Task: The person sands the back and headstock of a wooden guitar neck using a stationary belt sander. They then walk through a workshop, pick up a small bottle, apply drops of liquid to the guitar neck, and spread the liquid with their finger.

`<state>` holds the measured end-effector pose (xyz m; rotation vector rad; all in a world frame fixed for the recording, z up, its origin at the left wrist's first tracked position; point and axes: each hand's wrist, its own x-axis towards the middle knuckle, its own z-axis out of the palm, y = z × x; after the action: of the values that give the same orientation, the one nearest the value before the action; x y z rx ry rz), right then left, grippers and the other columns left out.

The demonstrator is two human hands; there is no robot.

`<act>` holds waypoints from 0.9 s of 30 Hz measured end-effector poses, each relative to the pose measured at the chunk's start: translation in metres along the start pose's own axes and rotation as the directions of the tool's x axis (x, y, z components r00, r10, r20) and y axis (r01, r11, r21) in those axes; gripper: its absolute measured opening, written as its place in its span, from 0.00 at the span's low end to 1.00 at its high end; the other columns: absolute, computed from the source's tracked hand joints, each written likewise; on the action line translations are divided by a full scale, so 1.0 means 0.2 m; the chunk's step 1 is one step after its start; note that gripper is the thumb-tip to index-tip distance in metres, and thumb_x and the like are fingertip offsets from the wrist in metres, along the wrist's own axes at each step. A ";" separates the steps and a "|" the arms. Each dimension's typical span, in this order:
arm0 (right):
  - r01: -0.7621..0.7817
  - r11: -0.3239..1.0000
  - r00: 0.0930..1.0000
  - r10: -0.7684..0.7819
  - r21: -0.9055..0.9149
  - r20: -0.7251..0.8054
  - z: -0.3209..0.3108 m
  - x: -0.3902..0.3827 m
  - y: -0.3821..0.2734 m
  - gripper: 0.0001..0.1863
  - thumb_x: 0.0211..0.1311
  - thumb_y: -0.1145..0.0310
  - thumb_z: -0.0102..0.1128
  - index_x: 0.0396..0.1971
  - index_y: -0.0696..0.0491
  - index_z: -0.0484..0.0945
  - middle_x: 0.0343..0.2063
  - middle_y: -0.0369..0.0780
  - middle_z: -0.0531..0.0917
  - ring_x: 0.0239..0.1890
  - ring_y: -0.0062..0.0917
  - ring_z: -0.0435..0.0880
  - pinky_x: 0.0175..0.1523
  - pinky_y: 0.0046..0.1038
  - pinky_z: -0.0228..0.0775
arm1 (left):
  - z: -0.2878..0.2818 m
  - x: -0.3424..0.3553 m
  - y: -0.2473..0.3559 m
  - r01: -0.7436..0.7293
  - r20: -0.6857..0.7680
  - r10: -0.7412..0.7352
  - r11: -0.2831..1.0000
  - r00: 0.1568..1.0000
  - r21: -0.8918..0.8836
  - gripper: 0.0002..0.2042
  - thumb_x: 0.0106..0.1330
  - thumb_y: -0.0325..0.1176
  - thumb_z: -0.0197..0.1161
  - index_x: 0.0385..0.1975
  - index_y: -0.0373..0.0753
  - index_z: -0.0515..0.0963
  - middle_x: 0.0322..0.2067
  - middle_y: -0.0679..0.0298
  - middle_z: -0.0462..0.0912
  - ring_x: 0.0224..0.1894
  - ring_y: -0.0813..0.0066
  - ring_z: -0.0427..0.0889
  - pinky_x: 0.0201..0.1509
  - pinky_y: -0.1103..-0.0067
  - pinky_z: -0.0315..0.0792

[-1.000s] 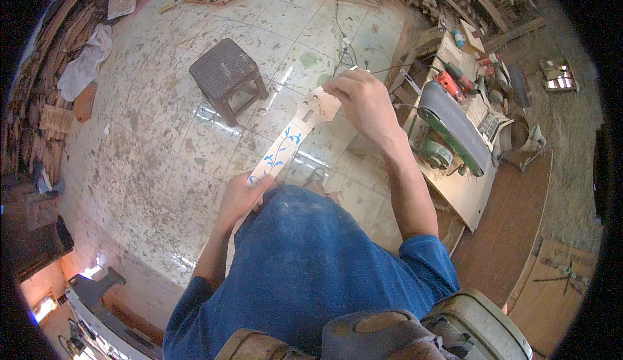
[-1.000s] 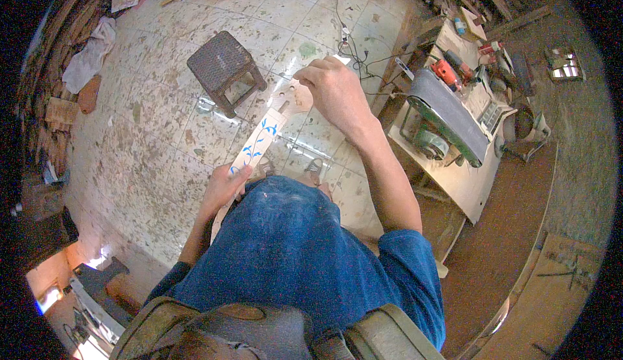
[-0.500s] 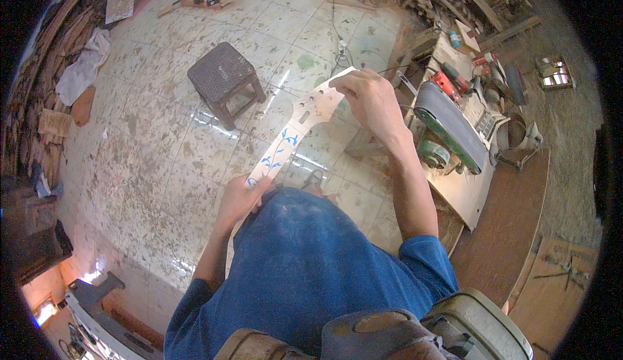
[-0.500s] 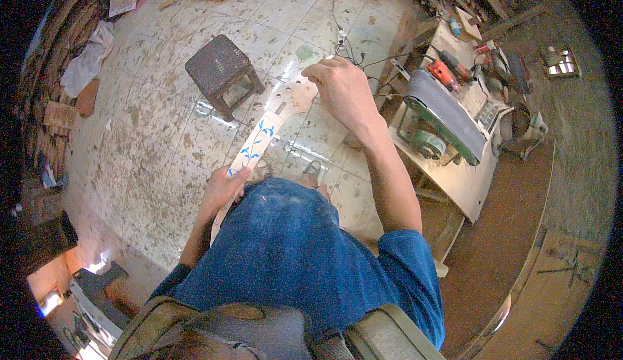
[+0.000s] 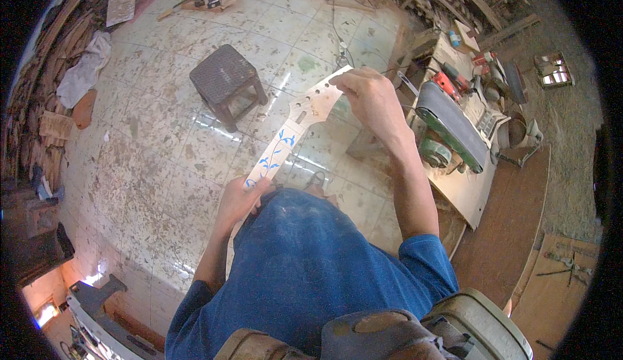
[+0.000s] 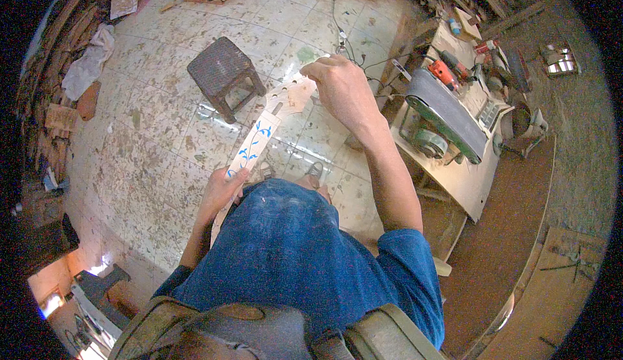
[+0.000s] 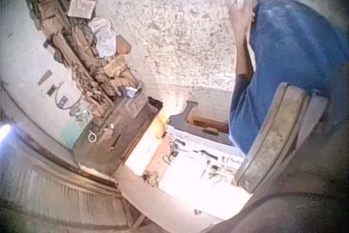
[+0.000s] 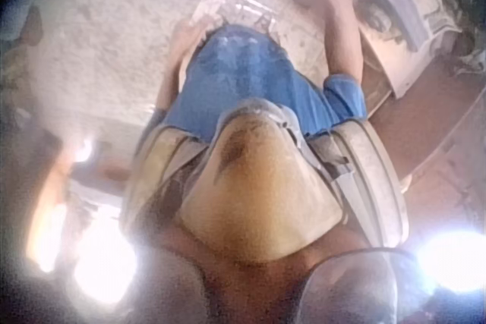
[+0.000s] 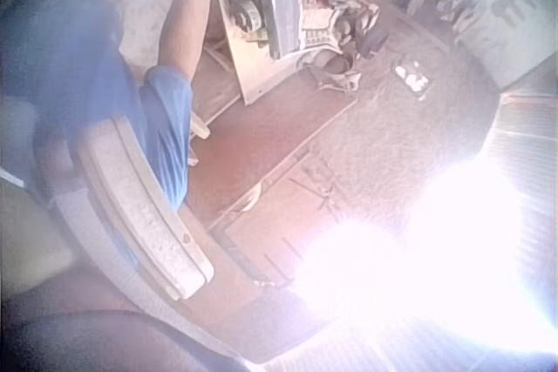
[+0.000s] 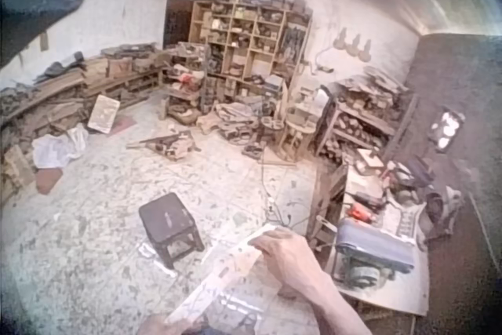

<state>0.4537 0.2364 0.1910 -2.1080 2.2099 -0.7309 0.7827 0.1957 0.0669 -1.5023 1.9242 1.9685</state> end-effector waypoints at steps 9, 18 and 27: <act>0.028 0.999 0.999 -0.030 0.041 0.027 0.05 0.01 -0.01 0.16 0.56 0.79 0.56 0.44 0.56 0.85 0.41 0.48 0.88 0.46 0.44 0.86 0.54 0.40 0.79 | -0.04 0.00 -0.06 -0.002 -0.014 0.002 1.000 1.000 -0.005 0.26 0.69 0.53 0.65 0.37 0.28 0.84 0.18 0.63 0.80 0.18 0.77 0.79 0.21 0.77 0.73; 0.112 0.988 0.987 -0.123 -0.108 -0.102 0.24 -0.20 -0.11 0.30 0.72 0.60 0.52 0.72 0.52 0.66 0.71 0.47 0.68 0.74 0.48 0.62 0.75 0.47 0.56 | -0.11 0.01 -0.10 0.009 -0.008 -0.010 0.999 1.000 -0.032 0.26 0.70 0.54 0.65 0.37 0.29 0.82 0.18 0.62 0.80 0.18 0.75 0.80 0.22 0.77 0.73; 0.179 0.955 0.849 -0.028 0.238 -0.527 0.22 -0.18 -0.17 0.46 0.76 0.36 0.35 0.74 0.64 0.58 0.73 0.56 0.62 0.78 0.53 0.52 0.79 0.48 0.44 | -0.13 -0.01 -0.14 0.023 -0.037 -0.027 0.995 0.999 -0.097 0.28 0.70 0.56 0.63 0.41 0.28 0.82 0.18 0.62 0.80 0.18 0.74 0.81 0.23 0.76 0.74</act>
<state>0.5024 0.2563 0.1526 -2.0725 2.0268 -1.6915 0.8150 0.1836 0.0518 -1.5892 1.8390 2.0658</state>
